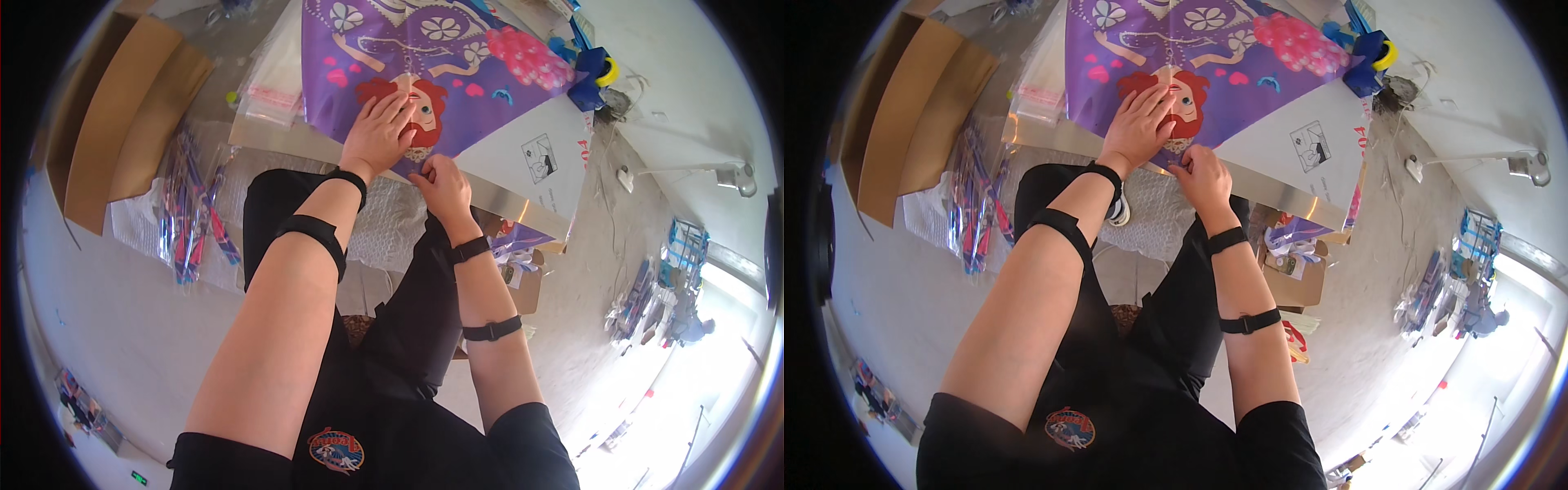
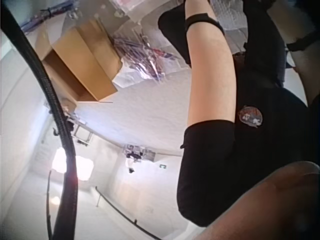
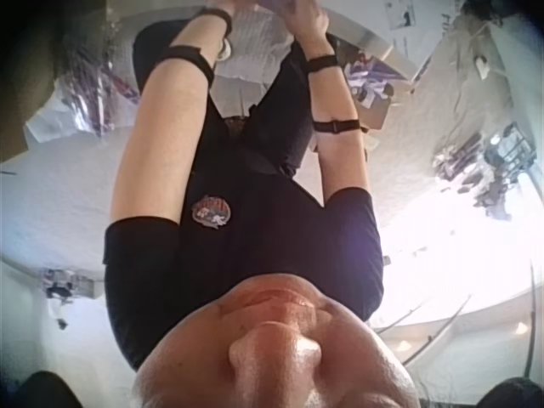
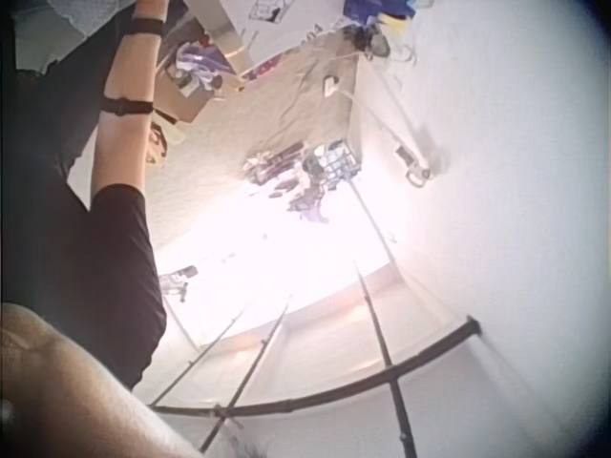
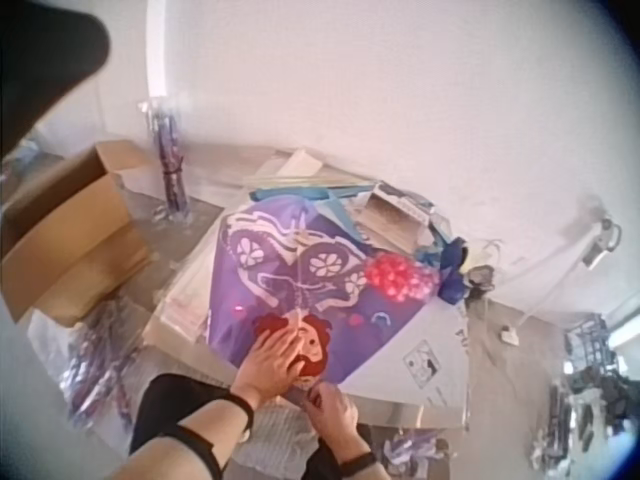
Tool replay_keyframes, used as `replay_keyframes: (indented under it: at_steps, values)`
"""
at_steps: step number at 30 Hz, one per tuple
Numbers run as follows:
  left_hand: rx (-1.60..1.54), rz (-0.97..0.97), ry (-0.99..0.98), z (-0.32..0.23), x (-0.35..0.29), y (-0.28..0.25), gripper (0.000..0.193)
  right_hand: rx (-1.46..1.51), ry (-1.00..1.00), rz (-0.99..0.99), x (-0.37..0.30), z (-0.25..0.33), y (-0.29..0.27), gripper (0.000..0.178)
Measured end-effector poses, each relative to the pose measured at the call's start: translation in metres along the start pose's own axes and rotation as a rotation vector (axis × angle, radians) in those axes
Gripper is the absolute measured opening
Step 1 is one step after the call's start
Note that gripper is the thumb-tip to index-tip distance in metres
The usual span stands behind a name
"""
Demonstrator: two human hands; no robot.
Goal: Assembling a colorful kite by unfolding it and attaching string.
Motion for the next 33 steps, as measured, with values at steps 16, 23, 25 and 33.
replay_keyframes:
  at_steps: [16, 23, 25, 33]
  values:
    - [0.003, -0.041, 0.043, -0.007, 0.006, -0.013, 0.049, 0.224, -0.223, -0.007, -0.01, -0.006, -0.01, 0.019]
    - [-0.035, 0.089, -0.049, -0.007, -0.006, -0.002, 0.052, 0.517, 0.03, 0.073, -0.002, -0.03, -0.022, 0.013]
    - [0.05, 0.062, -0.035, -0.004, -0.008, -0.005, 0.051, 0.961, 0.316, 0.077, 0.005, -0.053, -0.023, 0.013]
    - [0.18, 0.08, -0.031, -0.004, -0.002, -0.017, 0.051, 0.825, 0.359, -0.678, 0.124, -0.187, -0.239, 0.012]
Point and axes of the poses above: each hand's wrist, its own x-axis towards the middle knuckle, its own y-axis out of the palm, z = x × y, the point moved 6 cm from there along x, towards the middle knuckle, and after that the axes turned 12 degrees about x, right-handed, at the moved point
